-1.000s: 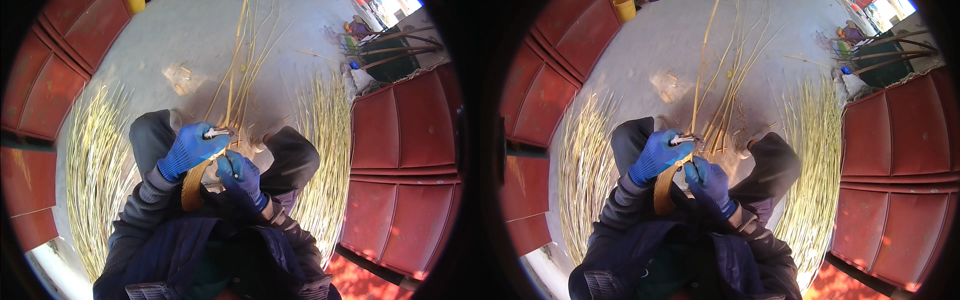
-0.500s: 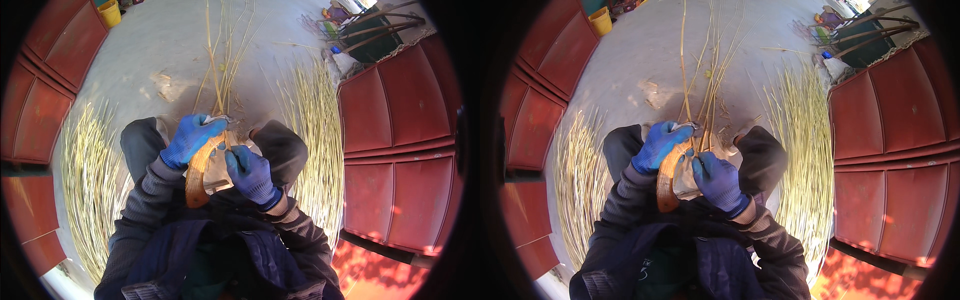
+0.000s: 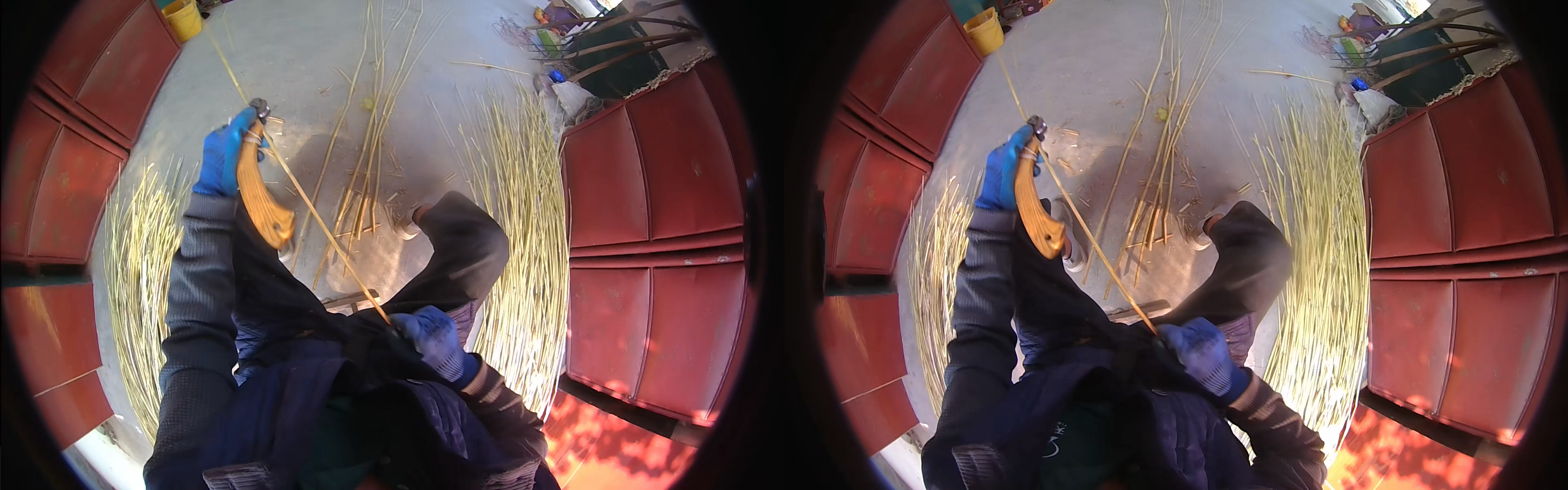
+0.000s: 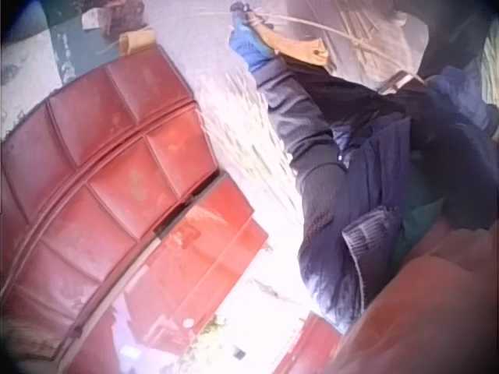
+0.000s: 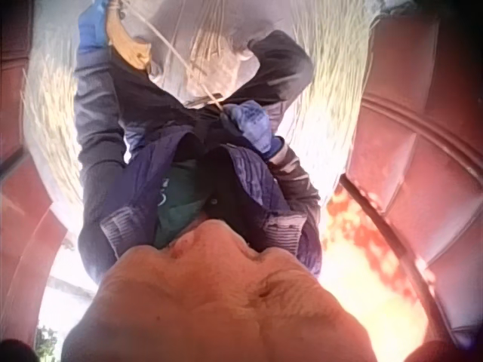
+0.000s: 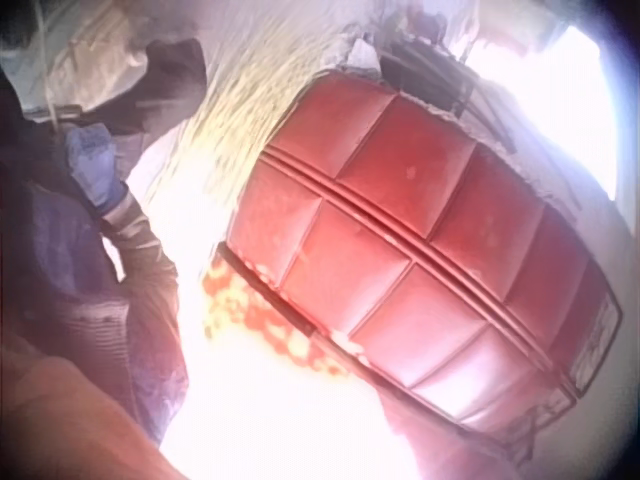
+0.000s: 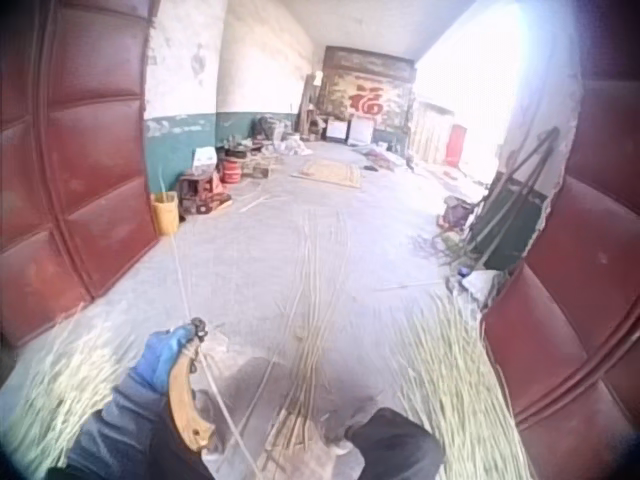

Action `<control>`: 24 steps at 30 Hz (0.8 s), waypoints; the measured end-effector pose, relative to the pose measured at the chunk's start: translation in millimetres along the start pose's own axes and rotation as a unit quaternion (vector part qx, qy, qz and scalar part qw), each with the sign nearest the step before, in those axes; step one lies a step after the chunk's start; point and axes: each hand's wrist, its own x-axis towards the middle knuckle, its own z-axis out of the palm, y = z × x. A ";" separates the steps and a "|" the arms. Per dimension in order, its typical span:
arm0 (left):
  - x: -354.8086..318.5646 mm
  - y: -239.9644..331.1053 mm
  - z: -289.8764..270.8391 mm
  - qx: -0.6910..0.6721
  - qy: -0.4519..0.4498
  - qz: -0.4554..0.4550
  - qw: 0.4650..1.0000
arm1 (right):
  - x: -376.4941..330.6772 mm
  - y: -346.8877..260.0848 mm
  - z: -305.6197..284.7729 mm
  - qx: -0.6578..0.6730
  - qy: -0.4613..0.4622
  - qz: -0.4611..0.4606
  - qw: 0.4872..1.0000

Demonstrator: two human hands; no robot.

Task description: The person sits and repeatedly picks up long bamboo strips from the floor, uses a curved knife to peel or scrape the surface, and then places the processed strips into a pile to the right. The person handles the strips one at a time and continues the peeling cycle throughout the clip.

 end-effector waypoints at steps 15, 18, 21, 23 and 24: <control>16.8 59.4 54.6 -0.190 -0.033 -0.134 0.972 | -96.3 13.4 -94.3 -0.054 -0.096 0.150 0.983; 10.4 107.3 70.3 -0.325 -0.040 -0.276 0.904 | 1.4 29.2 -71.9 -0.099 -0.020 0.077 0.992; -0.4 130.3 84.2 -0.386 -0.027 -0.359 0.849 | 93.7 43.2 -19.9 -0.027 0.081 0.030 0.996; -8.3 129.6 93.8 -0.353 -0.036 -0.345 0.869 | 126.8 46.5 10.4 0.056 0.121 0.049 0.990; -12.7 126.3 97.8 -0.327 -0.025 -0.319 0.889 | 136.7 49.1 21.4 0.114 0.108 0.082 0.984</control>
